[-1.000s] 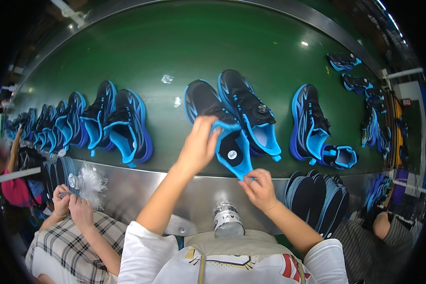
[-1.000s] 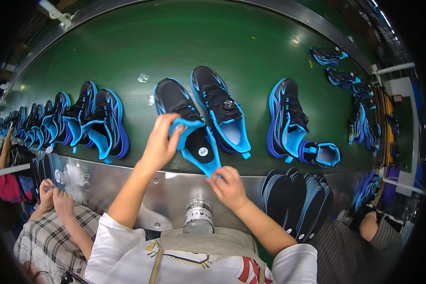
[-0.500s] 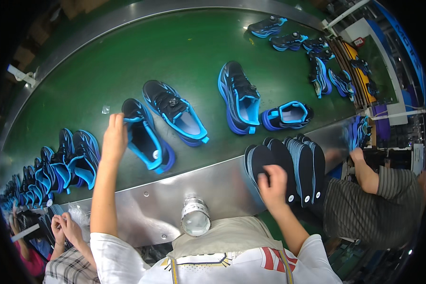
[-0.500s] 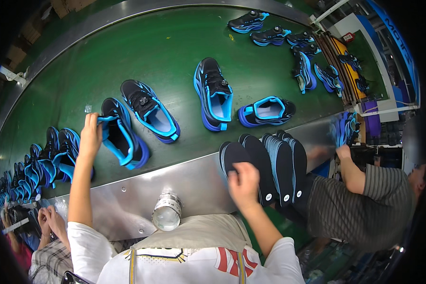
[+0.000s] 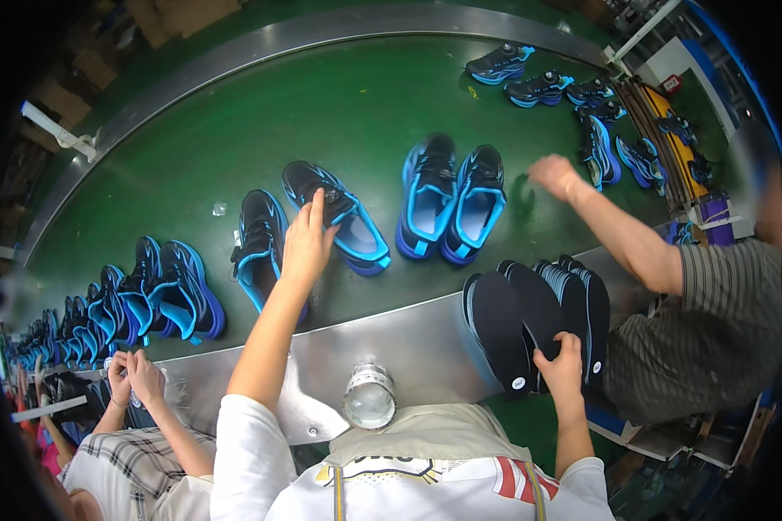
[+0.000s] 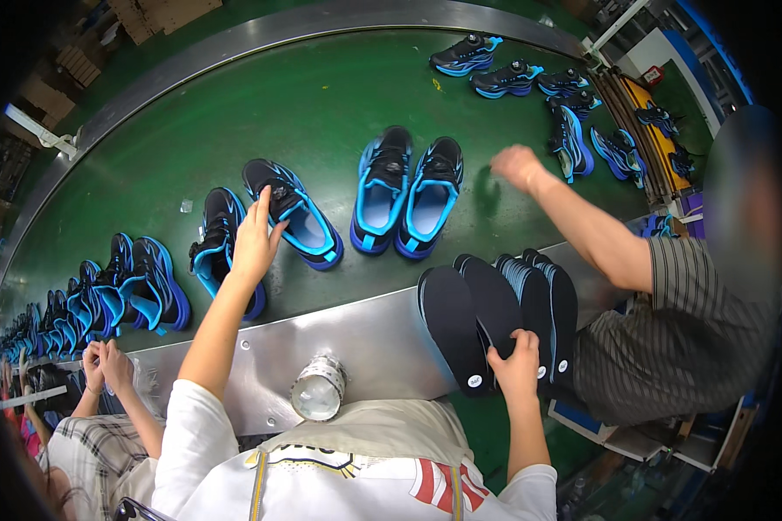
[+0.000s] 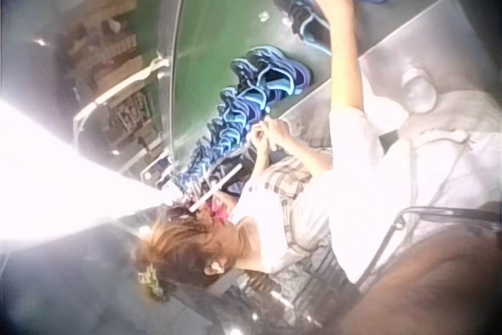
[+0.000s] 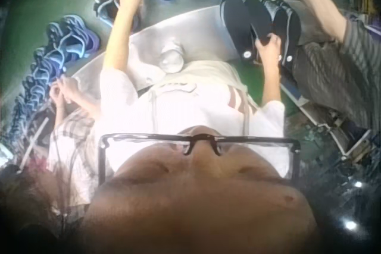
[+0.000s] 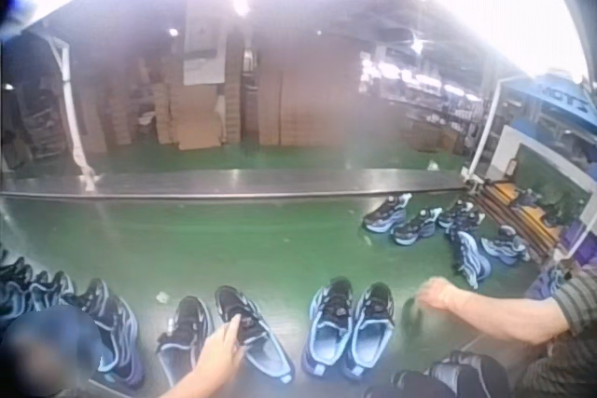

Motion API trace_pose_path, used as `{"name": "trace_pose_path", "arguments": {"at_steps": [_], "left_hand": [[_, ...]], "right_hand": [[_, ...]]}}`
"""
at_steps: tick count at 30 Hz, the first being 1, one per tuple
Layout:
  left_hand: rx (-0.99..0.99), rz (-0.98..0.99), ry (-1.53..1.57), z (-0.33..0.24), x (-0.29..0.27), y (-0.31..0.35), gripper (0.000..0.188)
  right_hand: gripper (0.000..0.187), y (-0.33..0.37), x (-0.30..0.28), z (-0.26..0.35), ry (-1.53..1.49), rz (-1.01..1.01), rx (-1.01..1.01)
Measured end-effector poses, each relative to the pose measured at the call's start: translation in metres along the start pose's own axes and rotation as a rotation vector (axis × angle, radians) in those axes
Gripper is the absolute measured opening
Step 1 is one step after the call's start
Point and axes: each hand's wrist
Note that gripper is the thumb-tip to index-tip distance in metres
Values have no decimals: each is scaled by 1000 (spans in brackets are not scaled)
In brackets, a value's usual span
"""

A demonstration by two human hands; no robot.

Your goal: The person inserts insoles into shoes on a production line, placing the shoes back onto the conveyor belt and reaching for more insoles from a nearby shelf.

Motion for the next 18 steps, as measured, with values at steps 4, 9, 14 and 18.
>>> {"name": "trace_pose_path", "arguments": {"at_steps": [4,9,14,18], "left_hand": [[85,-252,-341,-10,13,-5,55],[34,-253,-1,-5,17,-19,57],[-325,-193,364,20,1,-28,38],[-379,-8,500,19,-1,-30,35]], "right_hand": [[27,-6,-28,2,15,-51,-67],[12,-57,-77,42,-274,13,5],[9,-119,-67,173,-844,767,-292],[16,-144,4,253,-590,1114,-212]]}}
Point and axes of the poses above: each hand's wrist, its own y-axis away from the middle knuckle, its own x-axis out of the palm, z = x × y
